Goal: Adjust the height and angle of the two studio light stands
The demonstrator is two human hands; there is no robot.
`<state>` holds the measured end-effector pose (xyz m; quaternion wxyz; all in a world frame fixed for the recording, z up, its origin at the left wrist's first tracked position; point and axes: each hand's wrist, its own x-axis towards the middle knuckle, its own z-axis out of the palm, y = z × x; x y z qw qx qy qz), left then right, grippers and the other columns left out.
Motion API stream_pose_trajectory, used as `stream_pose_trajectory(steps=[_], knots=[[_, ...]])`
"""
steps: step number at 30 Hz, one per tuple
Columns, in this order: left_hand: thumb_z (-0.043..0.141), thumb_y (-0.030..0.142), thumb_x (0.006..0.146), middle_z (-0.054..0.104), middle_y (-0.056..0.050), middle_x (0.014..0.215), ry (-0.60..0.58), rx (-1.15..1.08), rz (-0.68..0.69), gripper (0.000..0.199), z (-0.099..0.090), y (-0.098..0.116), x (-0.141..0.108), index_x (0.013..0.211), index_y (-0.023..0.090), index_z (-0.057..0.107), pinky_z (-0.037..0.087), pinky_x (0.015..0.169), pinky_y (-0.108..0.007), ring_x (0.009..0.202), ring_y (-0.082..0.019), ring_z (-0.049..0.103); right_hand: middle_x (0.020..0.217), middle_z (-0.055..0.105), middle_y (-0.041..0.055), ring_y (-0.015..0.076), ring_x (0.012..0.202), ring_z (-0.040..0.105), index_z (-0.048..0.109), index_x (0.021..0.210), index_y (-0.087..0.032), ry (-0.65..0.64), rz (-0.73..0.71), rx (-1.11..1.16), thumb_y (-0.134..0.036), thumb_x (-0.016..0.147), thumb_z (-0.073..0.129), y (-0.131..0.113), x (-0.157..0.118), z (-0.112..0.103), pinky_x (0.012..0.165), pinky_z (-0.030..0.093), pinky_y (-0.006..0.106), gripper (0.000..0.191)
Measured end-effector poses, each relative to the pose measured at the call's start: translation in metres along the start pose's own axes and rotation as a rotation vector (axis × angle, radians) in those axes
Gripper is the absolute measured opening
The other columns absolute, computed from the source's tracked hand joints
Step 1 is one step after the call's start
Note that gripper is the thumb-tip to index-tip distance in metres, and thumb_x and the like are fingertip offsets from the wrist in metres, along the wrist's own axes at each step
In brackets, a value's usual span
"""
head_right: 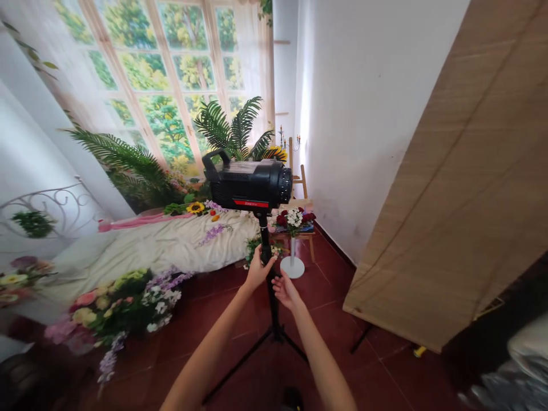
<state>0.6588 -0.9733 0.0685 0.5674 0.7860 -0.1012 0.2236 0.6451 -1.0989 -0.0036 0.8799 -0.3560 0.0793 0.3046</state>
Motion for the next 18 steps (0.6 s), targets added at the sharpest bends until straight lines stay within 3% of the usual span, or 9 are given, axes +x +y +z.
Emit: stream_pose_trajectory(steps=[4, 8, 11, 15, 18], knots=[[0.059, 0.039, 0.078, 0.063, -0.005, 0.091, 0.064, 0.009, -0.038, 0.036, 0.020, 0.000, 0.020, 0.106, 0.018, 0.052, 0.047, 0.079, -0.028, 0.082, -0.015, 0.061, 0.047, 0.034, -0.0086, 0.0033, 0.035, 0.026, 0.034, 0.059, -0.020, -0.240, 0.092, 0.166, -0.047, 0.082, 0.057, -0.009, 0.011, -0.010, 0.029, 0.015, 0.014, 0.042], [0.058, 0.044, 0.079, 0.060, -0.001, 0.073, 0.165, -0.009, -0.051, 0.028, 0.038, 0.002, 0.028, 0.088, 0.018, 0.054, 0.045, 0.067, -0.023, 0.066, -0.012, 0.057, 0.045, 0.024, -0.0100, 0.0030, 0.035, 0.018, 0.025, 0.055, -0.020, -0.351, 0.151, 0.151, -0.043, 0.080, 0.060, -0.018, 0.016, -0.019, 0.030, 0.014, 0.014, 0.049], [0.058, 0.046, 0.078, 0.056, 0.000, 0.067, 0.230, 0.015, -0.054, 0.029, 0.048, 0.004, 0.032, 0.078, 0.018, 0.053, 0.043, 0.063, -0.023, 0.062, -0.011, 0.053, 0.045, 0.024, -0.0107, 0.0028, 0.036, 0.015, 0.027, 0.056, -0.020, -0.346, 0.145, 0.050, -0.045, 0.078, 0.062, -0.025, 0.018, -0.024, 0.031, 0.011, 0.015, 0.049], [0.060, 0.047, 0.076, 0.053, 0.001, 0.063, 0.217, 0.046, -0.043, 0.030, 0.052, 0.010, 0.035, 0.075, 0.018, 0.052, 0.043, 0.062, -0.023, 0.059, -0.011, 0.051, 0.045, 0.020, -0.0119, 0.0025, 0.038, 0.011, 0.026, 0.055, -0.020, -0.285, 0.066, -0.114, -0.056, 0.071, 0.064, -0.027, 0.021, -0.028, 0.033, 0.009, 0.016, 0.054], [0.061, 0.046, 0.076, 0.053, 0.001, 0.064, 0.243, 0.072, -0.034, 0.029, 0.053, 0.014, 0.036, 0.075, 0.018, 0.051, 0.042, 0.061, -0.024, 0.059, -0.011, 0.050, 0.046, 0.020, -0.0122, 0.0026, 0.037, 0.013, 0.026, 0.056, -0.021, -0.234, -0.013, -0.366, -0.066, 0.069, 0.058, -0.030, 0.025, -0.034, 0.034, 0.009, 0.017, 0.057]])
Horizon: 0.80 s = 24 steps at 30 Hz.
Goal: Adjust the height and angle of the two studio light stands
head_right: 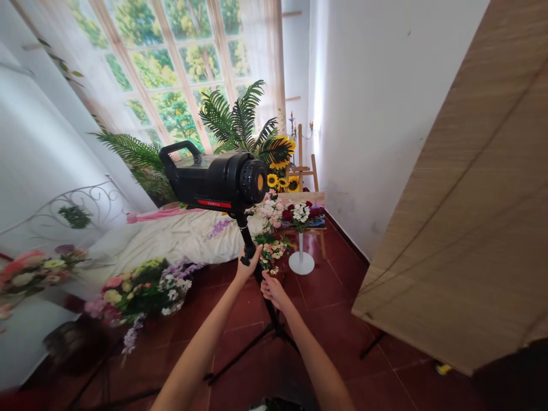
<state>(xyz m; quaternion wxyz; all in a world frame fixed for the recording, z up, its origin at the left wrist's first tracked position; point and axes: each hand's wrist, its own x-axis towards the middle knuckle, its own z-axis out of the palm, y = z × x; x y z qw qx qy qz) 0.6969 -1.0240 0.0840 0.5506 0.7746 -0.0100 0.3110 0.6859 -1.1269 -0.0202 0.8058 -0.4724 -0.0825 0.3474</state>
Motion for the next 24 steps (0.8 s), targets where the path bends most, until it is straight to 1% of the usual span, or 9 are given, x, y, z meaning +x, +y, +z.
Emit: stream_pose_trajectory(steps=[2, 4, 5, 7, 9, 11, 17, 22, 24], knots=[[0.062, 0.045, 0.075, 0.053, 0.001, 0.065, 0.011, 0.002, -0.006, 0.029, 0.001, 0.003, 0.000, 0.075, 0.018, 0.051, 0.042, 0.061, -0.025, 0.060, -0.012, 0.051, 0.046, 0.025, -0.0111, 0.0038, 0.037, 0.019, 0.030, 0.058, -0.021, 0.054, -0.063, -0.296, -0.068, 0.072, 0.052, -0.005, 0.001, -0.008, 0.035, 0.015, 0.017, 0.053], [0.063, 0.045, 0.074, 0.054, 0.000, 0.067, 0.014, -0.005, -0.016, 0.029, 0.001, 0.005, 0.000, 0.074, 0.018, 0.051, 0.043, 0.064, -0.026, 0.062, -0.013, 0.052, 0.050, 0.040, -0.0070, 0.0068, 0.043, 0.035, 0.040, 0.063, -0.020, 0.078, -0.206, -0.683, -0.063, 0.079, 0.048, -0.014, -0.001, -0.016, 0.042, 0.028, 0.019, 0.047], [0.063, 0.045, 0.074, 0.054, 0.000, 0.067, 0.014, -0.011, -0.021, 0.029, 0.002, 0.006, 0.000, 0.074, 0.018, 0.051, 0.044, 0.064, -0.026, 0.062, -0.013, 0.053, 0.056, 0.048, -0.0039, 0.0092, 0.049, 0.043, 0.046, 0.068, -0.019, 0.081, -0.288, -0.890, -0.058, 0.083, 0.046, -0.020, -0.002, -0.019, 0.049, 0.034, 0.021, 0.042], [0.064, 0.045, 0.074, 0.055, -0.001, 0.067, 0.011, -0.022, -0.032, 0.029, 0.003, 0.009, 0.001, 0.072, 0.018, 0.051, 0.044, 0.066, -0.027, 0.063, -0.013, 0.053, 0.072, 0.061, 0.0024, 0.0149, 0.066, 0.055, 0.055, 0.080, -0.018, 0.078, -0.400, -1.270, -0.048, 0.088, 0.045, -0.032, -0.006, -0.022, 0.062, 0.040, 0.024, 0.033], [0.064, 0.045, 0.073, 0.055, -0.001, 0.067, 0.010, -0.024, -0.040, 0.030, 0.003, 0.012, 0.001, 0.071, 0.018, 0.051, 0.045, 0.066, -0.027, 0.063, -0.014, 0.054, 0.084, 0.064, 0.0064, 0.0186, 0.077, 0.060, 0.057, 0.088, -0.018, 0.098, -0.422, -1.538, -0.043, 0.090, 0.044, -0.040, -0.010, -0.021, 0.067, 0.042, 0.026, 0.029], [0.064, 0.045, 0.073, 0.055, -0.002, 0.067, 0.014, -0.018, -0.044, 0.030, 0.004, 0.013, 0.001, 0.069, 0.018, 0.051, 0.045, 0.067, -0.027, 0.064, -0.014, 0.054, 0.089, 0.065, 0.0074, 0.0195, 0.083, 0.061, 0.058, 0.092, -0.018, 0.123, -0.436, -1.676, -0.042, 0.091, 0.042, -0.045, -0.013, -0.019, 0.068, 0.042, 0.025, 0.029], [0.064, 0.045, 0.072, 0.056, -0.001, 0.066, 0.022, -0.025, -0.056, 0.029, 0.006, 0.005, 0.003, 0.069, 0.018, 0.053, 0.044, 0.068, -0.028, 0.064, -0.014, 0.054, 0.096, 0.064, 0.0076, 0.0195, 0.091, 0.060, 0.057, 0.098, -0.018, 0.115, -0.468, -1.864, -0.038, 0.093, 0.042, -0.045, -0.014, -0.014, 0.070, 0.044, 0.025, 0.025], [0.065, 0.041, 0.073, 0.057, -0.002, 0.066, 0.048, -0.006, -0.052, 0.026, 0.009, 0.003, 0.002, 0.070, 0.018, 0.054, 0.044, 0.068, -0.028, 0.063, -0.014, 0.055, 0.096, 0.063, 0.0129, 0.0217, 0.089, 0.061, 0.054, 0.104, -0.017, 0.169, -0.328, -2.026, -0.018, 0.093, 0.039, -0.041, -0.013, -0.003, 0.067, 0.046, 0.027, 0.019], [0.065, 0.040, 0.073, 0.057, -0.002, 0.065, 0.058, -0.002, -0.050, 0.025, 0.010, 0.002, 0.001, 0.069, 0.018, 0.054, 0.045, 0.068, -0.028, 0.064, -0.015, 0.055, 0.095, 0.063, 0.0148, 0.0230, 0.088, 0.061, 0.054, 0.103, -0.016, 0.164, -0.287, -2.038, -0.017, 0.093, 0.039, -0.044, -0.013, 0.000, 0.069, 0.046, 0.029, 0.019]])
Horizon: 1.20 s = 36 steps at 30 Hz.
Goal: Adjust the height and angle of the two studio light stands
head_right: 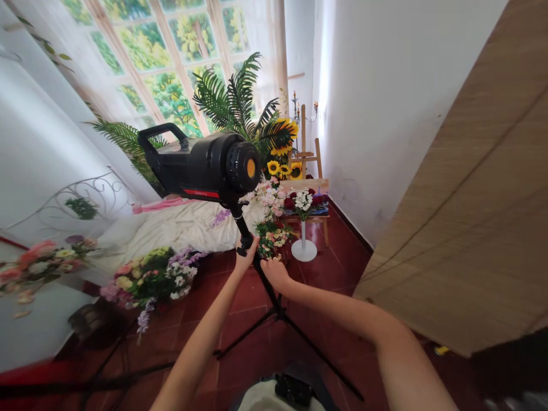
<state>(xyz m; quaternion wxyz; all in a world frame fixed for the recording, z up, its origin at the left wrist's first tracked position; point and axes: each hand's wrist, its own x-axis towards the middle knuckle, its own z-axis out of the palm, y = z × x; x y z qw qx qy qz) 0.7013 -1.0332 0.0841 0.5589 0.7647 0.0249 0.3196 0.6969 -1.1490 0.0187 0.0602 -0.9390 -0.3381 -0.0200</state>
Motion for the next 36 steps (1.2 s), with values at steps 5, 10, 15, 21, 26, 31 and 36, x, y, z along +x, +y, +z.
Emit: stream_pose_trajectory(steps=[5, 10, 15, 21, 26, 31, 36], knots=[[0.064, 0.040, 0.073, 0.058, -0.001, 0.065, -0.012, -0.011, -0.003, 0.025, 0.002, -0.002, -0.002, 0.069, 0.018, 0.054, 0.044, 0.066, -0.027, 0.062, -0.014, 0.055, 0.086, 0.065, 0.0162, 0.0259, 0.080, 0.063, 0.055, 0.098, -0.014, -0.103, 0.080, 0.319, -0.060, 0.086, 0.042, 0.018, 0.001, -0.009, 0.071, 0.046, 0.035, 0.049], [0.064, 0.038, 0.074, 0.056, -0.001, 0.065, -0.012, -0.029, 0.018, 0.023, 0.002, -0.005, -0.004, 0.070, 0.018, 0.054, 0.044, 0.065, -0.027, 0.062, -0.013, 0.054, 0.062, 0.058, 0.0037, 0.0120, 0.048, 0.050, 0.052, 0.078, -0.018, -0.684, 0.152, 1.306, -0.076, 0.081, 0.014, 0.030, -0.006, 0.005, 0.050, 0.040, 0.024, 0.070], [0.066, 0.040, 0.072, 0.055, 0.000, 0.064, -0.005, -0.082, -0.004, 0.026, 0.001, -0.008, -0.008, 0.072, 0.018, 0.054, 0.044, 0.062, -0.026, 0.059, -0.012, 0.053, 0.060, 0.054, -0.0020, 0.0075, 0.049, 0.047, 0.047, 0.074, -0.018, -0.611, 0.170, 1.846, -0.068, 0.084, 0.036, 0.013, -0.006, 0.024, 0.053, 0.039, 0.020, 0.052], [0.065, 0.044, 0.072, 0.055, -0.001, 0.067, 0.013, -0.070, -0.015, 0.029, 0.000, -0.018, -0.014, 0.071, 0.017, 0.055, 0.044, 0.064, -0.026, 0.062, -0.012, 0.052, 0.080, 0.066, 0.0103, 0.0158, 0.066, 0.061, 0.054, 0.092, -0.015, -0.245, 0.074, 0.807, -0.039, 0.094, 0.035, 0.006, -0.006, 0.009, 0.064, 0.044, 0.026, 0.030], [0.066, 0.047, 0.070, 0.055, -0.001, 0.066, 0.007, -0.091, -0.023, 0.033, -0.002, -0.016, -0.017, 0.073, 0.017, 0.055, 0.044, 0.062, -0.026, 0.061, -0.013, 0.052, 0.097, 0.065, 0.0164, 0.0258, 0.090, 0.063, 0.049, 0.111, -0.014, -0.047, 0.032, 0.157, -0.037, 0.094, 0.038, 0.001, -0.024, -0.006, 0.073, 0.045, 0.032, 0.031], [0.065, 0.048, 0.071, 0.055, -0.001, 0.065, 0.003, -0.117, -0.048, 0.033, -0.004, -0.015, -0.019, 0.074, 0.016, 0.054, 0.045, 0.060, -0.025, 0.059, -0.012, 0.052, 0.115, 0.057, 0.0173, 0.0251, 0.102, 0.057, 0.044, 0.121, -0.013, 0.078, 0.017, 0.174, -0.041, 0.090, 0.046, -0.006, -0.030, -0.013, 0.080, 0.046, 0.033, 0.042], [0.068, 0.045, 0.068, 0.058, -0.002, 0.072, -0.051, -0.136, -0.064, 0.032, -0.008, -0.021, -0.017, 0.076, 0.016, 0.056, 0.046, 0.067, -0.027, 0.066, -0.013, 0.055, 0.142, 0.034, 0.0212, 0.0285, 0.133, 0.030, 0.031, 0.138, -0.006, 0.242, -0.073, 0.176, -0.032, 0.087, 0.047, -0.031, -0.047, 0.004, 0.106, 0.029, 0.043, 0.059]])
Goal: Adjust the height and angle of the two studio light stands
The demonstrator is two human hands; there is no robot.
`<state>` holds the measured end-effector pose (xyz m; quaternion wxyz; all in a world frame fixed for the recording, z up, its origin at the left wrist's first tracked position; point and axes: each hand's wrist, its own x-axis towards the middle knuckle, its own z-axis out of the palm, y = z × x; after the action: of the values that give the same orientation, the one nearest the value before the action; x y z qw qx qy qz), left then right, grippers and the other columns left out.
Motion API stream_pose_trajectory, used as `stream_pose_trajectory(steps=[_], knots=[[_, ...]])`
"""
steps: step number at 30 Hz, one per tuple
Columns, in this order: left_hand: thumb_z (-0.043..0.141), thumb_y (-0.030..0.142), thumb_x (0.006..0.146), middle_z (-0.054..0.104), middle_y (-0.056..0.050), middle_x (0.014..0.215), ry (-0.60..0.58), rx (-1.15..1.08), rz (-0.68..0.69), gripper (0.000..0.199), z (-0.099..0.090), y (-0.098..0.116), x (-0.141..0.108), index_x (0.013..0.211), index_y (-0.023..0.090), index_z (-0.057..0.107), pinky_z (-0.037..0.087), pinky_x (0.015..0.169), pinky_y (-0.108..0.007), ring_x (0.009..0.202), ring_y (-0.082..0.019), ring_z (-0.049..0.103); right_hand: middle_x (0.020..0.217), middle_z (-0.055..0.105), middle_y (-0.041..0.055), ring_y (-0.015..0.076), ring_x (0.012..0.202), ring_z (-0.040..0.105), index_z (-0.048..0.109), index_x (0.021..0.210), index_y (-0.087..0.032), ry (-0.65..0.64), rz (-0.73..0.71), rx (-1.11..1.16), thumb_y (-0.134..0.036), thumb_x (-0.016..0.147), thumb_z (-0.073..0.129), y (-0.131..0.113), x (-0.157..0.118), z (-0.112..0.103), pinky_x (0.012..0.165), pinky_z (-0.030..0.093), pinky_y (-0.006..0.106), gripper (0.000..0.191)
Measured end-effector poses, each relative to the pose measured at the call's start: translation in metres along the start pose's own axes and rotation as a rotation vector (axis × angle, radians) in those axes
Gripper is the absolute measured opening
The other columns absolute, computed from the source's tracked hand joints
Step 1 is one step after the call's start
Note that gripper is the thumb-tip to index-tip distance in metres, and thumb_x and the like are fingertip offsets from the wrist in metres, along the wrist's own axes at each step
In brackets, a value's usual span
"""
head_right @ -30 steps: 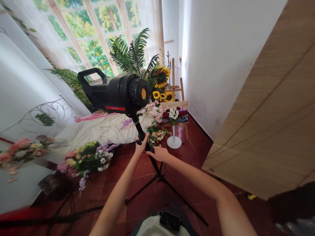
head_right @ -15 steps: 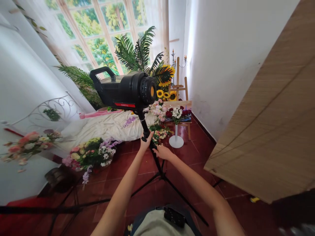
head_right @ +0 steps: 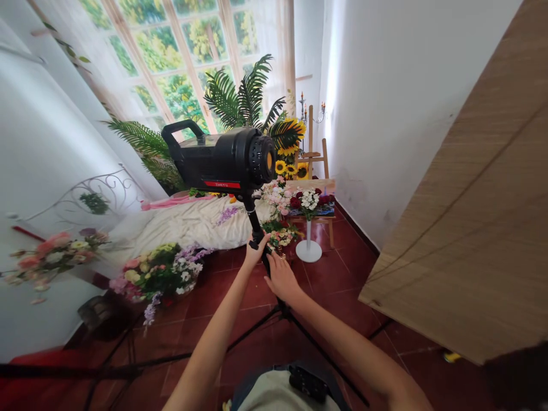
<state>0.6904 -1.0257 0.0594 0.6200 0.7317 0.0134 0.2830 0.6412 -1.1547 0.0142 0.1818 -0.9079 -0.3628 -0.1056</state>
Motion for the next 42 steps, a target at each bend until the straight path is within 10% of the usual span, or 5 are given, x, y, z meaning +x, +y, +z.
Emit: stream_pose_trajectory(steps=[5, 12, 24, 31, 42], knots=[[0.068, 0.043, 0.069, 0.057, -0.001, 0.069, -0.118, 0.027, -0.051, 0.030, -0.007, 0.004, 0.008, 0.074, 0.016, 0.056, 0.046, 0.069, -0.029, 0.065, -0.013, 0.054, 0.144, 0.035, 0.0181, 0.0262, 0.137, 0.022, 0.030, 0.141, -0.006, -0.117, -0.110, 0.066, -0.032, 0.085, 0.049, -0.005, -0.031, 0.037, 0.114, 0.004, 0.049, 0.064], [0.072, 0.037, 0.063, 0.063, -0.005, 0.087, -0.136, -0.048, -0.067, 0.038, -0.018, -0.005, -0.001, 0.091, 0.017, 0.058, 0.048, 0.079, -0.031, 0.083, -0.017, 0.059, 0.146, 0.026, 0.0250, 0.0314, 0.135, 0.027, 0.017, 0.145, -0.006, -0.101, 0.230, 0.507, -0.056, 0.076, 0.058, 0.042, 0.002, 0.033, 0.107, 0.028, 0.049, 0.094], [0.076, 0.031, 0.057, 0.064, -0.010, 0.106, -0.259, -0.115, -0.317, 0.048, -0.040, -0.071, -0.028, 0.100, 0.017, 0.058, 0.051, 0.083, -0.037, 0.092, -0.021, 0.062, 0.094, 0.068, 0.0083, 0.0211, 0.085, 0.064, 0.056, 0.111, -0.017, 0.105, 0.270, 0.643, -0.027, 0.077, 0.056, 0.023, 0.095, 0.018, 0.074, 0.048, 0.029, 0.035], [0.073, 0.023, 0.061, 0.065, -0.012, 0.098, -0.189, -0.053, -0.215, 0.041, -0.023, -0.087, -0.007, 0.097, 0.013, 0.058, 0.050, 0.085, -0.042, 0.095, -0.024, 0.061, 0.066, 0.066, 0.0025, 0.0183, 0.071, 0.061, 0.066, 0.073, -0.015, -0.093, 0.147, 0.744, -0.026, 0.070, 0.062, 0.041, 0.131, 0.032, 0.066, 0.049, 0.026, 0.012], [0.059, 0.015, 0.066, 0.064, -0.011, 0.099, 0.089, -0.025, -0.044, 0.033, 0.002, -0.052, 0.004, 0.098, 0.015, 0.052, 0.047, 0.086, -0.038, 0.095, -0.023, 0.060, 0.067, 0.068, 0.0045, 0.0194, 0.072, 0.064, 0.065, 0.066, -0.017, 0.078, 0.121, 0.958, -0.033, 0.072, 0.063, 0.013, 0.156, -0.015, 0.068, 0.053, 0.029, 0.017]])
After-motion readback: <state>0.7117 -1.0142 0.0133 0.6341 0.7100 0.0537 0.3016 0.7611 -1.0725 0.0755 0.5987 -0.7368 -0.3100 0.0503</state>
